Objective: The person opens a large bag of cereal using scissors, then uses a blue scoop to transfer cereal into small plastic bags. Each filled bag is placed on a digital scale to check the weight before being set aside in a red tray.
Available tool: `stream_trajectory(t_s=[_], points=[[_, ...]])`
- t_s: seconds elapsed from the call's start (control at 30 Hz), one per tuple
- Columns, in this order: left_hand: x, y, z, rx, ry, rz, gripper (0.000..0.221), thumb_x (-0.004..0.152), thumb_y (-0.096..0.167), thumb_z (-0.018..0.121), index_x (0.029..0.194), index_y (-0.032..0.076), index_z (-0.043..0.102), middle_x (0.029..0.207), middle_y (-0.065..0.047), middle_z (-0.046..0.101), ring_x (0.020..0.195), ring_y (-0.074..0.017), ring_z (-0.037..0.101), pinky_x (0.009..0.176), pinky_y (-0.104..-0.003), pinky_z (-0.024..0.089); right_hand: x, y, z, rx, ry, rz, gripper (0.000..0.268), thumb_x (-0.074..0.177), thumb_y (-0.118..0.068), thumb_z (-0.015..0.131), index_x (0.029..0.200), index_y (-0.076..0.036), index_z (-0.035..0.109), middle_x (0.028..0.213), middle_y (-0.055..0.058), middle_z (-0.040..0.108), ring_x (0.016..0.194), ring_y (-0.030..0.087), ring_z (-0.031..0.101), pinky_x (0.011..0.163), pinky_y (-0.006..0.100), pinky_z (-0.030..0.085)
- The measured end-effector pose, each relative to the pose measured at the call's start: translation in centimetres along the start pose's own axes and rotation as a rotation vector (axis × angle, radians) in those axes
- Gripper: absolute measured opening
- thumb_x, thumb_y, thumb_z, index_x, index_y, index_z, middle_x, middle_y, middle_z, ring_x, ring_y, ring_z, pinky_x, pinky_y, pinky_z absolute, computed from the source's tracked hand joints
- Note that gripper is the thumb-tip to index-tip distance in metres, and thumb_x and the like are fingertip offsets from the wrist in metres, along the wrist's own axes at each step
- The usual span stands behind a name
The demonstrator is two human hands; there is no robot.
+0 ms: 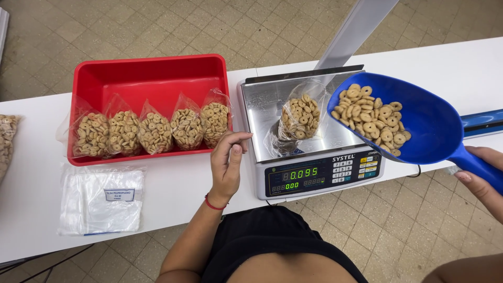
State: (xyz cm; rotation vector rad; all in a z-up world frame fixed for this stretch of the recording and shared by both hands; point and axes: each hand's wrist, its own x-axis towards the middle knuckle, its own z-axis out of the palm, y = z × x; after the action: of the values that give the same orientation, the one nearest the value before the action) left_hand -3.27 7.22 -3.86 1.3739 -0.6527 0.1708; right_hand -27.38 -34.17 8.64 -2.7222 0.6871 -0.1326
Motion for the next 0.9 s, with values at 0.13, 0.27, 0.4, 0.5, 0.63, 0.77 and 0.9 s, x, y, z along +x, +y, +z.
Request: stream_trajectory(t_s=[0.13, 0.27, 0.4, 0.5, 0.63, 0.77, 0.9], points=[[-0.4, 0.1, -0.6, 0.008, 0.015, 0.022, 0.039, 0.111, 0.031, 0.041, 0.116, 0.000, 0.064, 0.086, -0.006, 0.056, 0.081, -0.0171, 0.055, 0.075, -0.030, 0.047, -2.2, -1.0, 0.3, 0.037, 0.063, 0.051, 0.062, 0.098, -0.026, 0.065, 0.150, 0.008, 0.060, 0.132, 0.028, 0.063, 0.107, 0.040, 0.065, 0.090, 0.048, 0.054], [-1.1, 0.4, -1.3, 0.039, 0.030, 0.014, 0.041, 0.112, 0.032, 0.041, 0.118, -0.001, 0.064, 0.087, -0.007, 0.056, 0.082, -0.0174, 0.055, 0.076, -0.030, 0.047, -5.3, -0.8, 1.8, 0.082, 0.055, 0.166, 0.058, 0.100, -0.029, 0.067, 0.147, 0.005, 0.063, 0.107, 0.025, 0.068, 0.086, 0.037, 0.066, 0.072, 0.045, 0.054], [-0.8, 0.4, -1.2, 0.047, 0.050, 0.023, 0.038, 0.112, 0.029, 0.041, 0.117, -0.001, 0.063, 0.086, -0.007, 0.054, 0.081, -0.0172, 0.053, 0.076, -0.030, 0.046, -8.0, -2.5, 4.1, 0.228, 0.265, 0.056, 0.047, 0.103, -0.009, 0.071, 0.145, 0.011, 0.063, 0.128, 0.026, 0.065, 0.110, 0.036, 0.062, 0.096, 0.043, 0.049], [-1.1, 0.3, -0.8, 0.069, 0.041, 0.000, 0.036, 0.112, 0.028, 0.041, 0.117, -0.001, 0.063, 0.085, -0.007, 0.055, 0.080, -0.0172, 0.054, 0.076, -0.030, 0.047, -8.7, -2.7, 6.2, 0.328, 0.348, -0.009, 0.044, 0.100, 0.002, 0.076, 0.139, 0.019, 0.065, 0.119, 0.031, 0.067, 0.098, 0.034, 0.065, 0.091, 0.039, 0.055], [-0.7, 0.6, 0.1, 0.125, -0.010, -0.004, 0.029, 0.110, 0.022, 0.046, 0.118, -0.001, 0.062, 0.086, -0.006, 0.056, 0.080, -0.0171, 0.056, 0.076, -0.029, 0.048, -8.7, -0.9, 9.2, 0.342, 0.436, -0.025, 0.039, 0.102, 0.004, 0.082, 0.135, 0.019, 0.069, 0.112, 0.027, 0.070, 0.094, 0.024, 0.063, 0.088, 0.034, 0.053], [-0.5, 0.3, 1.2, 0.150, -0.032, -0.043, 0.024, 0.108, 0.019, 0.052, 0.121, 0.002, 0.063, 0.089, -0.005, 0.059, 0.083, -0.0160, 0.056, 0.079, -0.029, 0.048, -8.6, -0.2, 9.7, 0.289, 0.424, -0.028, 0.040, 0.102, -0.001, 0.082, 0.136, 0.018, 0.070, 0.111, 0.026, 0.070, 0.093, 0.026, 0.063, 0.083, 0.034, 0.052], [0.5, 0.0, 2.5, 0.248, -0.099, -0.063, 0.050, 0.104, 0.021, 0.063, 0.146, 0.007, 0.040, 0.112, -0.007, 0.060, 0.086, -0.0137, 0.056, 0.077, -0.027, 0.049, -8.4, 0.7, 10.3, 0.132, 0.492, -0.081, 0.040, 0.106, -0.007, 0.086, 0.136, 0.016, 0.075, 0.110, 0.026, 0.073, 0.093, 0.028, 0.065, 0.084, 0.038, 0.052]])
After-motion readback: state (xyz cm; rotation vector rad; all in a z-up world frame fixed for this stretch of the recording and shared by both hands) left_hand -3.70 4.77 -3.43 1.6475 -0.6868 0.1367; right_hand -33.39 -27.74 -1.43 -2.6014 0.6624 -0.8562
